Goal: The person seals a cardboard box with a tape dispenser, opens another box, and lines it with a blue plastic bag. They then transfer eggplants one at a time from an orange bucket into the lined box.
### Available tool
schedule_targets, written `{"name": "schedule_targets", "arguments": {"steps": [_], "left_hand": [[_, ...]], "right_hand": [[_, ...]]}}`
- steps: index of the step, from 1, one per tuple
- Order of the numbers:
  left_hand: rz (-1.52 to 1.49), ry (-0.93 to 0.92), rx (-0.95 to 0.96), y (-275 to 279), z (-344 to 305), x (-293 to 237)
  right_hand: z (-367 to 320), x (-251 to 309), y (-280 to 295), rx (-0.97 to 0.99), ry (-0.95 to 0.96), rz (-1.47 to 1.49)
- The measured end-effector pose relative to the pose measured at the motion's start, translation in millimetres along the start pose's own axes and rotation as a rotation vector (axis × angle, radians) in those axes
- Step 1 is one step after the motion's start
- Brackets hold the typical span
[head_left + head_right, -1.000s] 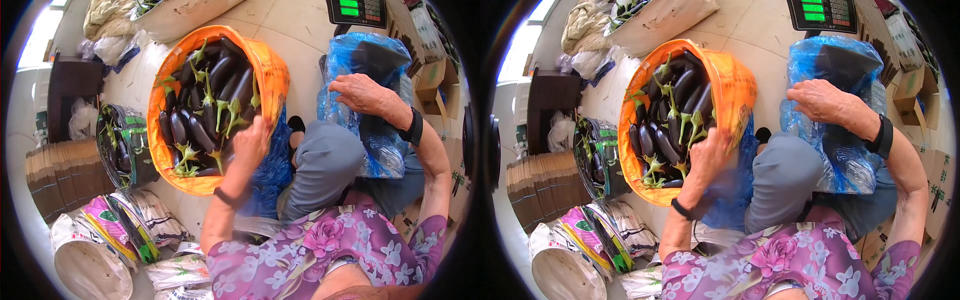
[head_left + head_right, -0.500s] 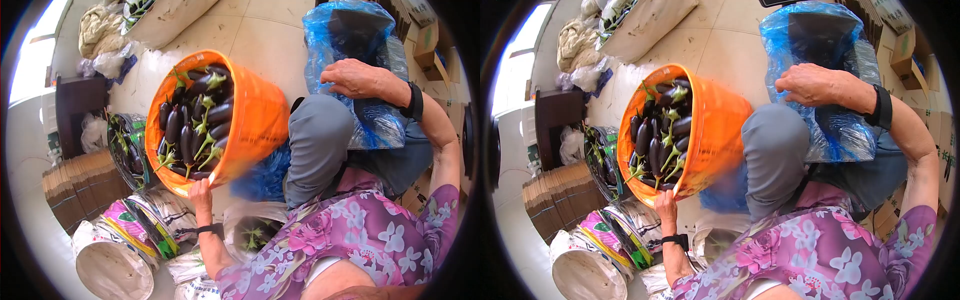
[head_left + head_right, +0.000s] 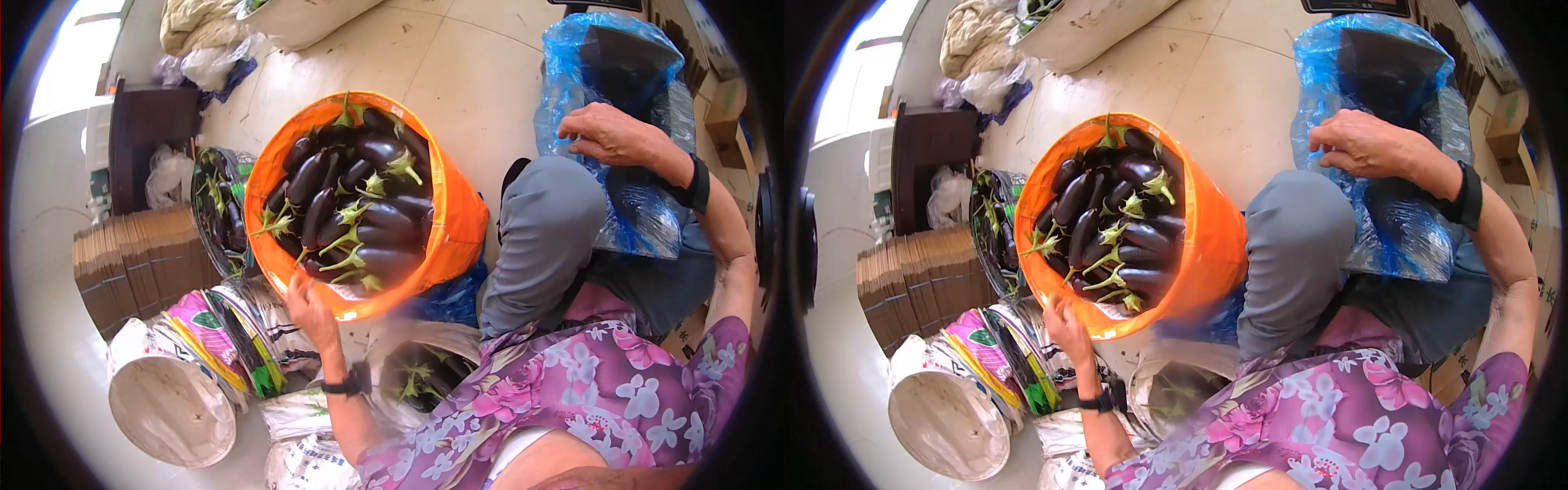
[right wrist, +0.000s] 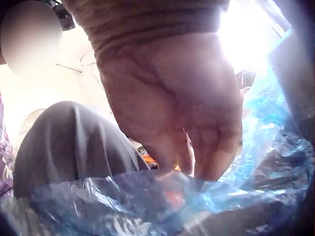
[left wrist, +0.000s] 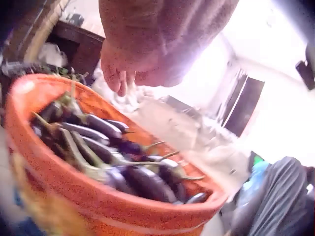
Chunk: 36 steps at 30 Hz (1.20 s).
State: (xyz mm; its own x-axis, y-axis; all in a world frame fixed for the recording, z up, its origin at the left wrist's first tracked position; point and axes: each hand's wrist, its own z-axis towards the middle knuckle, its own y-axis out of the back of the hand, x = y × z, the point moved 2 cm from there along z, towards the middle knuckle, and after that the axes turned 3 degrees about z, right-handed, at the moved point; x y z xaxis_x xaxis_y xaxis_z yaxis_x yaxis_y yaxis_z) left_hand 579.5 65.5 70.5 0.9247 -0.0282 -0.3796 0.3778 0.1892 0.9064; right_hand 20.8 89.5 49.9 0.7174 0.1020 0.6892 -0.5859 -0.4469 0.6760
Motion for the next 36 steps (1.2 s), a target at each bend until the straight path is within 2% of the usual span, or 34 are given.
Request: {"name": "schedule_targets", "arguments": {"steps": [1, 2, 3, 4, 6, 7, 9, 10, 12, 14, 16, 18, 20, 23, 24, 26, 28, 30, 32, 34, 36], "left_hand": [[-0.159, 0.038, 0.036, -18.6, 18.2, -20.6], [-0.302, -0.046, 0.049, -47.4, 37.6, -29.1], [-0.373, -0.010, 0.172, -66.4, 61.5, -42.1], [-0.385, -0.028, 0.228, -94.9, 85.5, -46.7], [-0.253, -0.236, 0.209, -129.6, 124.4, -108.9], [-0.230, -0.242, 0.227, -151.3, 144.5, -131.2], [-0.108, -0.095, 0.220, -204.9, 188.8, -155.7], [-0.195, 0.051, 0.234, -254.4, 216.4, -140.5], [-0.375, 0.358, 0.509, -284.2, 227.0, -152.6], [-0.070, 0.488, 0.491, -319.2, 229.3, -150.3], [-0.088, 0.516, 0.526, -342.9, 225.6, -146.4], [-0.020, 0.433, 0.552, -379.4, 236.8, -122.5], [-0.001, 0.396, 0.592, -378.5, 235.6, -115.9], [0.055, 0.381, 0.464, -382.8, 227.2, -102.4], [0.169, 0.172, 0.381, -368.1, 212.9, -110.8], [0.021, 0.207, 0.279, -341.6, 186.8, -125.0], [-0.028, 0.157, 0.279, -337.6, 160.5, -130.6], [-0.082, 0.065, 0.313, -328.2, 125.1, -145.4], [-0.034, 0.108, 0.407, -319.1, 93.7, -167.8], [-0.164, 0.056, 0.505, -302.9, 75.6, -177.2], [-0.412, 0.082, 0.637, -257.9, 78.2, -189.3]], "right_hand": [[9.3, 6.1, 0.1, -0.024, 0.041, -0.046], [13.4, 3.2, 1.0, -0.024, 0.041, -0.053], [15.9, 8.3, -1.8, -0.020, 0.039, -0.068], [16.6, 11.2, -3.2, -0.015, 0.038, -0.083], [7.8, 9.5, -2.4, -0.002, 0.032, -0.073], [0.4, 8.6, -0.4, -0.011, 0.007, -0.087], [-13.1, 9.3, 7.5, 0.001, -0.068, -0.107], [-18.4, 10.7, 10.2, 0.001, -0.084, -0.109], [-29.3, 10.4, 13.6, -0.016, -0.120, -0.042], [-36.1, 8.4, 15.7, -0.008, -0.145, -0.020], [-39.6, 6.4, 15.0, 0.004, -0.177, -0.006], [-40.8, 1.2, 17.1, 0.020, -0.208, -0.016], [-40.9, -6.3, 16.1, 0.024, -0.227, -0.022], [-36.1, -14.9, 17.2, 0.020, -0.194, -0.015], [-33.6, -15.5, 17.1, 0.031, -0.171, -0.007], [-29.6, -16.6, 15.1, 0.018, -0.174, -0.051], [-26.3, -19.6, 11.3, 0.026, -0.138, -0.021], [-24.8, -18.3, 8.8, 0.032, -0.113, -0.001], [-25.3, -15.7, 6.6, 0.041, -0.156, -0.010], [-28.1, -13.2, 8.5, 0.059, -0.156, -0.020], [-33.5, -11.9, 11.4, 0.063, -0.154, -0.032]]}}
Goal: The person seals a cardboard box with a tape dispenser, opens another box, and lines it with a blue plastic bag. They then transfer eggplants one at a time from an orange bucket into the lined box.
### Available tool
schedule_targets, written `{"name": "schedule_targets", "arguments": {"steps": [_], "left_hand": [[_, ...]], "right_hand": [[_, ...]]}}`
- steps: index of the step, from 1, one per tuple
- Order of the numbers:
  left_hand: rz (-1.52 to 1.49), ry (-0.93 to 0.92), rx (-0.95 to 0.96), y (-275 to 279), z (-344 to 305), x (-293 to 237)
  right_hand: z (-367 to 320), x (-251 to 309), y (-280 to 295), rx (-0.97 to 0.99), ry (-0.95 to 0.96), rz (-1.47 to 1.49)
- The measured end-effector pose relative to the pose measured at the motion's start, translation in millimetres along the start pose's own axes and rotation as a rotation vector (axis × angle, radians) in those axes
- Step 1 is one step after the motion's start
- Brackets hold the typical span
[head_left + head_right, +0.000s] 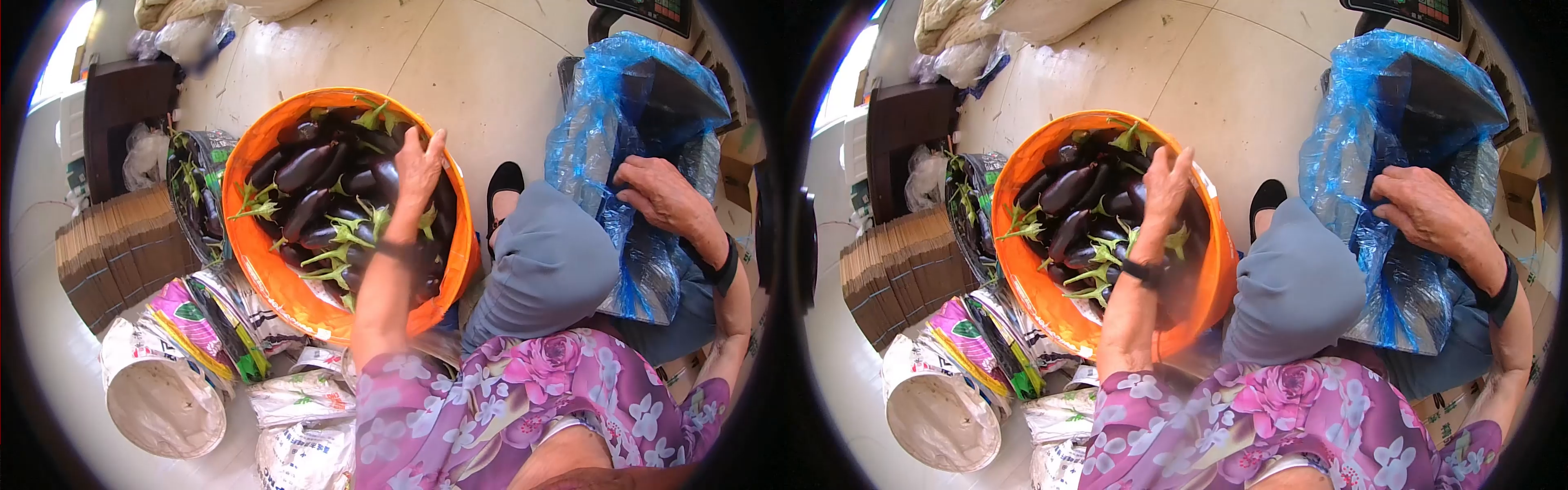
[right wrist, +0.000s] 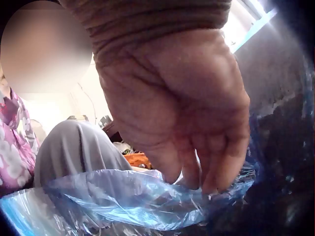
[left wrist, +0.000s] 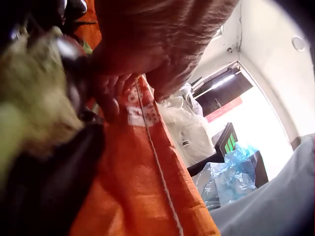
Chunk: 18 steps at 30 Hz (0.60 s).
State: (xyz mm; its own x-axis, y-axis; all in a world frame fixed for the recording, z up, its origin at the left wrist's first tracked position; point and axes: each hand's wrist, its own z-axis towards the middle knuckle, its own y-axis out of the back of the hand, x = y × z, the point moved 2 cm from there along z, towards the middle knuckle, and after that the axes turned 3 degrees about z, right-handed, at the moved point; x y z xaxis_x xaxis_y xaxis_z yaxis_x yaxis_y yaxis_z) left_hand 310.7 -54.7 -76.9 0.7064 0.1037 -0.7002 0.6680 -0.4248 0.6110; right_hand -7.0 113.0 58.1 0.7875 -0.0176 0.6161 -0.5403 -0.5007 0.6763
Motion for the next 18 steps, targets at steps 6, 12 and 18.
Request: {"name": "schedule_targets", "arguments": {"steps": [6, 12, 18], "left_hand": [[0.728, -0.331, -0.546, 117.2, 30.9, 105.5], [1.121, -0.130, -0.451, 161.3, 74.6, 157.5], [1.284, -0.199, -0.199, 168.8, 60.9, 145.5]], "right_hand": [[-30.1, -12.9, 19.7, -0.133, -0.148, 0.015], [-81.1, -67.9, 65.4, -0.208, -0.402, -0.061], [-125.3, -103.8, 79.1, -0.339, -0.496, -0.246]]}}
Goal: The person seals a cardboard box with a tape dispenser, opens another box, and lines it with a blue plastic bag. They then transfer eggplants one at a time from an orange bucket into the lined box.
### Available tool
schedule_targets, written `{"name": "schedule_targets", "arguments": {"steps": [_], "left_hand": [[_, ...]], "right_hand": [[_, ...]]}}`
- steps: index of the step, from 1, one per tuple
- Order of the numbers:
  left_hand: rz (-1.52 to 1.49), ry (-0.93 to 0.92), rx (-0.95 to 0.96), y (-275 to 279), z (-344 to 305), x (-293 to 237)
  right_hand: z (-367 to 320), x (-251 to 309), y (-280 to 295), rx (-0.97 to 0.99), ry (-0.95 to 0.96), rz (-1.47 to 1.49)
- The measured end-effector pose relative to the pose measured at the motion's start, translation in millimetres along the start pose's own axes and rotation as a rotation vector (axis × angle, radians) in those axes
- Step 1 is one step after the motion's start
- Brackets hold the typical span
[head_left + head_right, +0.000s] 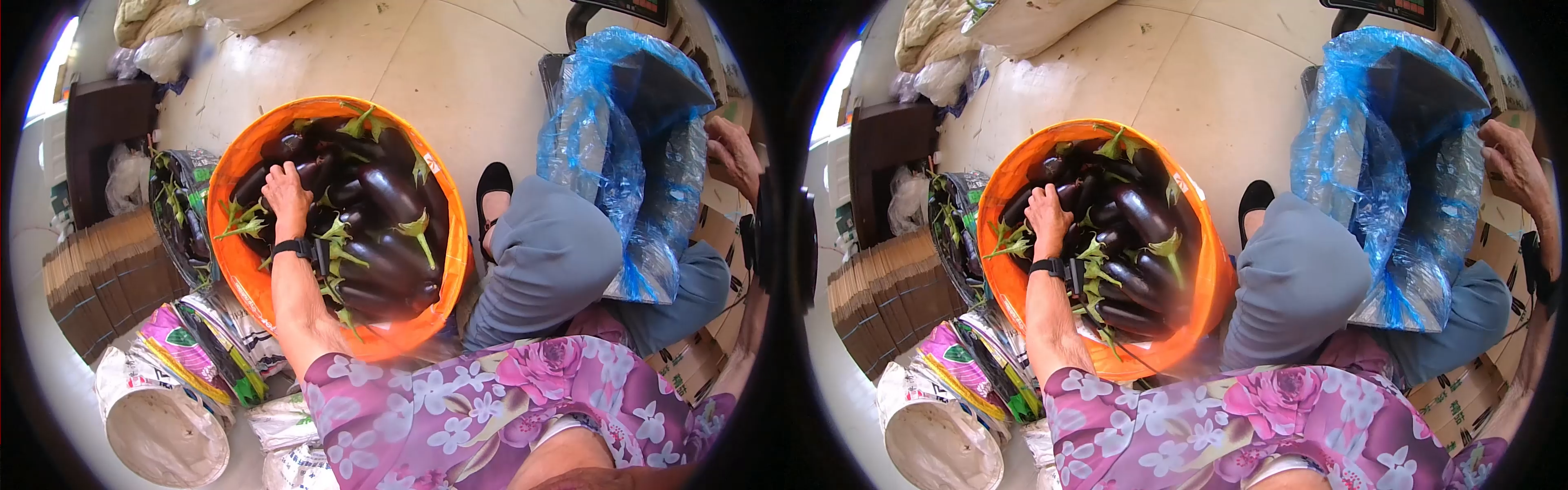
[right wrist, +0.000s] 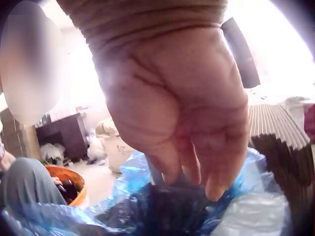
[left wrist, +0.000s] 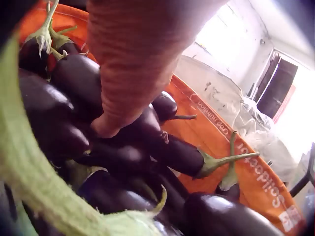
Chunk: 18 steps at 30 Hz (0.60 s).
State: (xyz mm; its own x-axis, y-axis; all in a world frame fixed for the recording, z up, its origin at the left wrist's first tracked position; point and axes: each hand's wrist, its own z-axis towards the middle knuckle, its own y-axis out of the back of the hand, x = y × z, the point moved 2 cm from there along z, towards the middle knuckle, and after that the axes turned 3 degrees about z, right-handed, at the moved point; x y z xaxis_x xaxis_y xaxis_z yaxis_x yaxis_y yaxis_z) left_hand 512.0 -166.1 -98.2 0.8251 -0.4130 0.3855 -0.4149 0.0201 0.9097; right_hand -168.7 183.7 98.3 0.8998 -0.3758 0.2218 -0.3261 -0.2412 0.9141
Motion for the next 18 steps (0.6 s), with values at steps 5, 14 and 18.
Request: {"name": "schedule_targets", "arguments": {"steps": [5, 14, 18], "left_hand": [[-0.469, 0.046, -0.270, 69.6, -5.3, 7.3], [-2.154, -0.268, -0.125, 271.9, -13.0, -104.0], [-2.380, -0.552, 0.221, 318.8, -17.1, -217.3]], "right_hand": [[-25.6, 66.7, -16.3, 0.113, -0.042, 0.317], [23.7, 183.6, -5.8, -0.038, 0.562, 0.574], [28.8, 210.8, -1.4, 0.020, 0.455, 0.893]]}}
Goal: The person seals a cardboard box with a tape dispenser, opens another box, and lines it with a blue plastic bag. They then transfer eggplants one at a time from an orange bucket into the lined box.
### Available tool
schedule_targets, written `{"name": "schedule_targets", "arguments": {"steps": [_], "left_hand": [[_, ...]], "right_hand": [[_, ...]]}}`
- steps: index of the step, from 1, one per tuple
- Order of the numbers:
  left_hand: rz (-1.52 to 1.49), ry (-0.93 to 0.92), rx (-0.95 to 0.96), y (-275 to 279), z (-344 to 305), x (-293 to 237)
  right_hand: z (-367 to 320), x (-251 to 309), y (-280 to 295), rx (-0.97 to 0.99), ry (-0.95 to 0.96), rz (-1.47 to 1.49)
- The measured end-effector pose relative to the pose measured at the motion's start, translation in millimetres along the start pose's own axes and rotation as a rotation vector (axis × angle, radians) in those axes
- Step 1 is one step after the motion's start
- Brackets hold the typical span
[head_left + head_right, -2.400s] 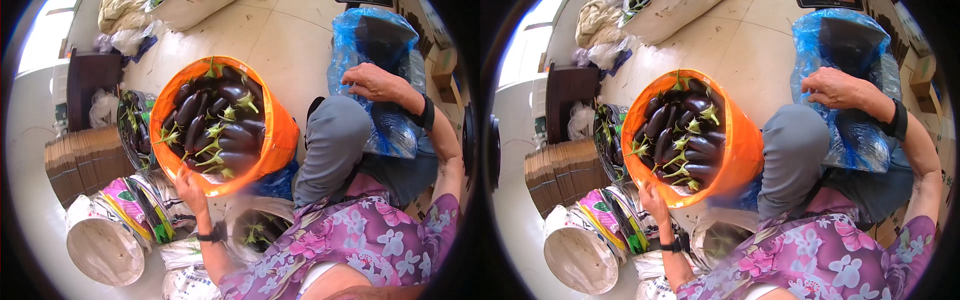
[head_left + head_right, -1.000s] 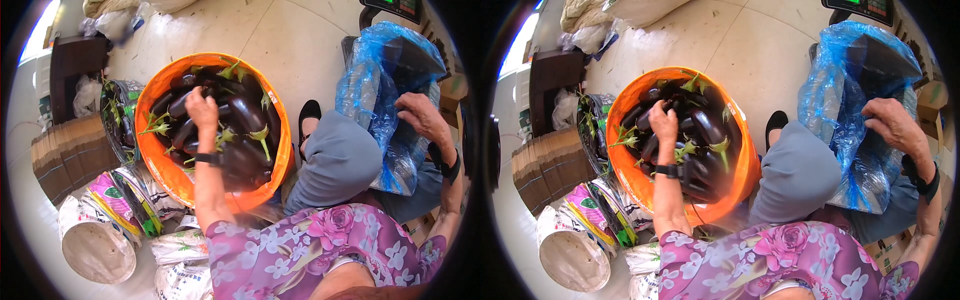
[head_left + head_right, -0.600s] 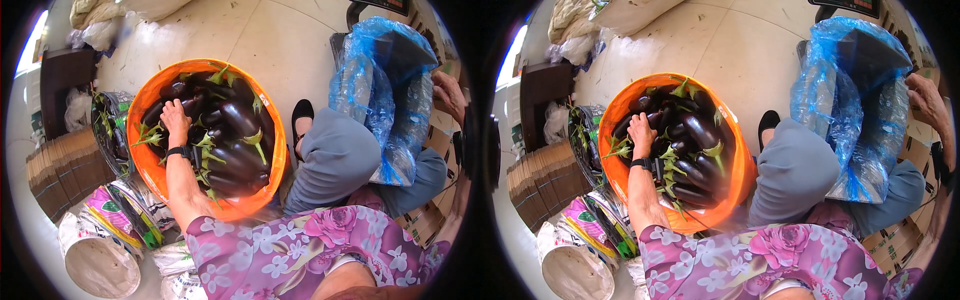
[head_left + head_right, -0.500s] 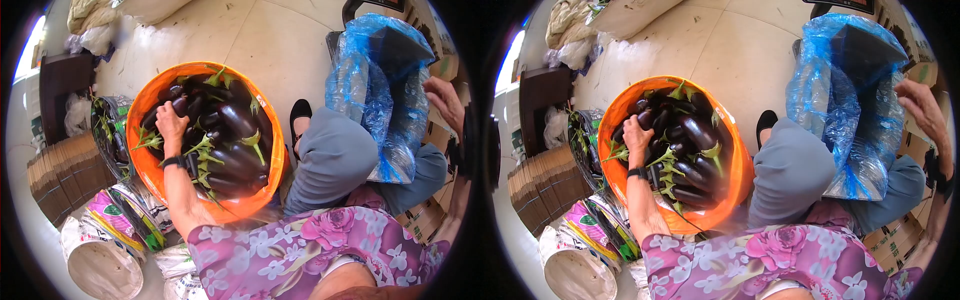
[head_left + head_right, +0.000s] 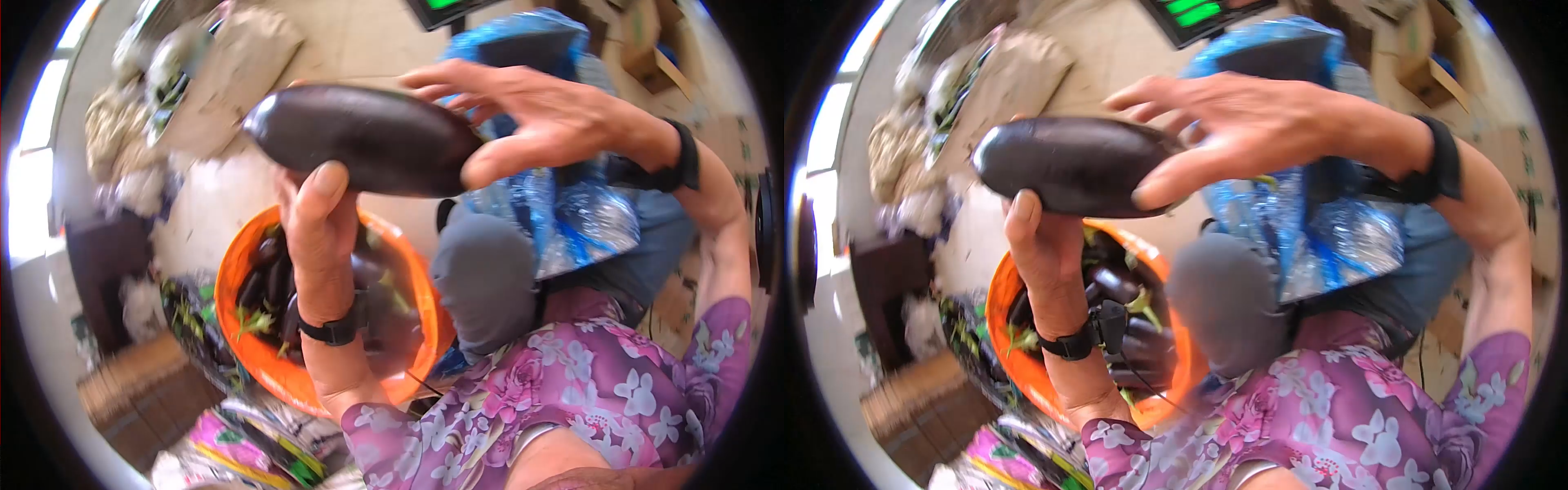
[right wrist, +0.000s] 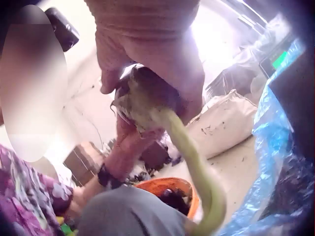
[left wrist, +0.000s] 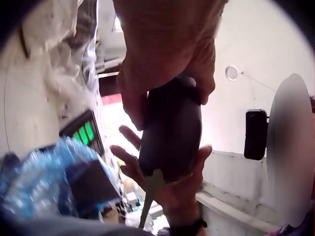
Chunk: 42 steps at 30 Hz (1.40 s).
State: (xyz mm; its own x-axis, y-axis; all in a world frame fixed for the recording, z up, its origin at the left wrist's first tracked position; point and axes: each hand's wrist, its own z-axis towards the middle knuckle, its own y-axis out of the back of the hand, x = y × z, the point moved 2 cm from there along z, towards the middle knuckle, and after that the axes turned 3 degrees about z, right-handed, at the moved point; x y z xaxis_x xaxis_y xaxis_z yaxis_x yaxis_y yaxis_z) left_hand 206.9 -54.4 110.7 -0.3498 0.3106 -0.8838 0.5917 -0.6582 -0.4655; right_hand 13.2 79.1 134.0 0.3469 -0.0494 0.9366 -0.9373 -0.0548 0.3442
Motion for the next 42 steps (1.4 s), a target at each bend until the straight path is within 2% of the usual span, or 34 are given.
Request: {"name": "schedule_targets", "arguments": {"steps": [1, 2, 4, 5, 6, 8, 9, 11, 12, 14, 16, 18, 20, 22, 23, 24, 26, 27, 28, 30, 32, 33, 34, 35, 36, 38, 39, 40, 42], "left_hand": [[-0.059, 0.089, 0.069, -16.1, 5.7, 19.4], [-0.111, 0.103, 0.128, -29.7, 14.5, 35.9], [0.086, 0.121, 0.113, -48.2, 29.9, 51.3], [0.412, 0.133, 0.126, -43.5, 33.0, 52.9], [0.722, 0.067, 0.164, -34.2, 32.8, 55.1], [0.652, 0.207, 0.206, -8.2, 25.2, 57.4], [0.651, 0.213, 0.205, 5.6, 18.5, 56.4], [0.543, 0.358, 0.030, 39.0, 0.5, 55.1], [0.545, 0.364, 0.029, 56.0, -8.2, 54.6], [0.597, 0.350, -0.224, 98.5, -27.3, 51.3], [0.600, 0.352, -0.388, 140.5, -50.2, 46.3], [0.626, 0.320, -0.495, 171.3, -75.0, 35.5], [0.637, 0.345, -0.589, 202.0, -106.1, 28.8], [0.609, 0.355, -0.679, 218.5, -134.4, 26.7], [0.619, 0.385, -0.716, 223.2, -148.6, 32.4], [0.632, 0.420, -0.741, 224.6, -159.3, 39.1], [0.698, 0.557, -0.751, 219.5, -179.2, 58.5], [0.793, 0.658, -0.722, 218.8, -188.3, 73.2], [0.903, 0.680, -0.716, 206.7, -193.6, 87.8], [1.374, 0.564, -0.622, 185.9, -194.4, 118.7], [1.237, 0.467, -0.710, 154.2, -176.8, 128.1], [1.211, 0.344, -0.708, 173.0, -178.8, 146.2], [1.024, 0.456, -0.785, 168.4, -174.8, 147.7], [0.987, 0.382, -0.799, 198.3, -190.4, 169.0], [0.856, 0.458, -0.809, 188.8, -186.4, 156.8], [0.395, 0.505, -0.908, 159.4, -179.1, 127.8], [0.286, 0.535, -0.879, 149.1, -174.4, 109.2], [0.165, 0.438, -0.717, 132.8, -168.3, 90.1], [0.074, 0.316, -0.552, 84.3, -136.5, 53.1]], "right_hand": [[-1.3, 1.8, -0.6, 0.020, -0.085, 0.061], [-9.1, 5.6, 3.4, 0.071, -0.203, 0.108], [-32.1, -12.3, 13.8, -0.164, -0.246, 0.090], [-47.1, -11.8, 18.9, -0.185, -0.324, 0.112], [-63.3, -24.9, 20.0, -0.246, -0.357, 0.112], [-101.1, -39.2, 17.0, -0.276, -0.543, 0.247], [-117.0, -48.6, 15.5, -0.301, -0.642, 0.280], [-132.3, -68.0, 10.6, -0.314, -0.830, 0.449], [-132.2, -78.5, 9.3, -0.311, -0.833, 0.453], [-129.0, -107.4, 5.3, -0.464, -0.992, 0.454], [-115.7, -161.0, 4.2, -0.484, -0.976, 0.357], [-83.0, -169.6, -3.2, -0.480, -0.884, 0.520], [-59.4, -197.2, -18.1, -0.499, -0.914, 0.670], [-46.2, -218.7, -25.7, -0.444, -0.719, 0.656], [-43.8, -234.7, -35.8, -0.502, -0.693, 0.528], [-46.2, -258.6, -43.6, -0.513, -0.618, 0.524], [-46.0, -272.5, -58.2, -0.545, -0.628, 0.129], [-44.4, -278.6, -65.6, -0.539, -0.632, 0.130], [-40.9, -286.0, -73.0, -0.477, -0.606, 0.100], [-29.9, -301.5, -78.4, -0.363, -0.551, 0.032], [-56.4, -314.0, -63.4, -0.302, -0.534, -0.061], [-62.3, -304.3, -42.2, -0.245, -0.586, -0.046], [-68.1, -293.4, -20.8, -0.186, -0.638, -0.034], [-66.6, -274.9, -3.8, -0.003, -0.958, -0.145], [-67.2, -226.9, -0.9, -0.138, -1.001, -0.079], [-73.7, -232.7, 7.7, -0.074, -0.886, -0.099], [-71.7, -207.8, 14.9, 0.014, -0.817, -0.020], [-72.2, -179.9, 24.5, 0.113, -0.745, 0.059], [-65.3, -146.7, 35.8, 0.061, -0.563, 0.208]]}}
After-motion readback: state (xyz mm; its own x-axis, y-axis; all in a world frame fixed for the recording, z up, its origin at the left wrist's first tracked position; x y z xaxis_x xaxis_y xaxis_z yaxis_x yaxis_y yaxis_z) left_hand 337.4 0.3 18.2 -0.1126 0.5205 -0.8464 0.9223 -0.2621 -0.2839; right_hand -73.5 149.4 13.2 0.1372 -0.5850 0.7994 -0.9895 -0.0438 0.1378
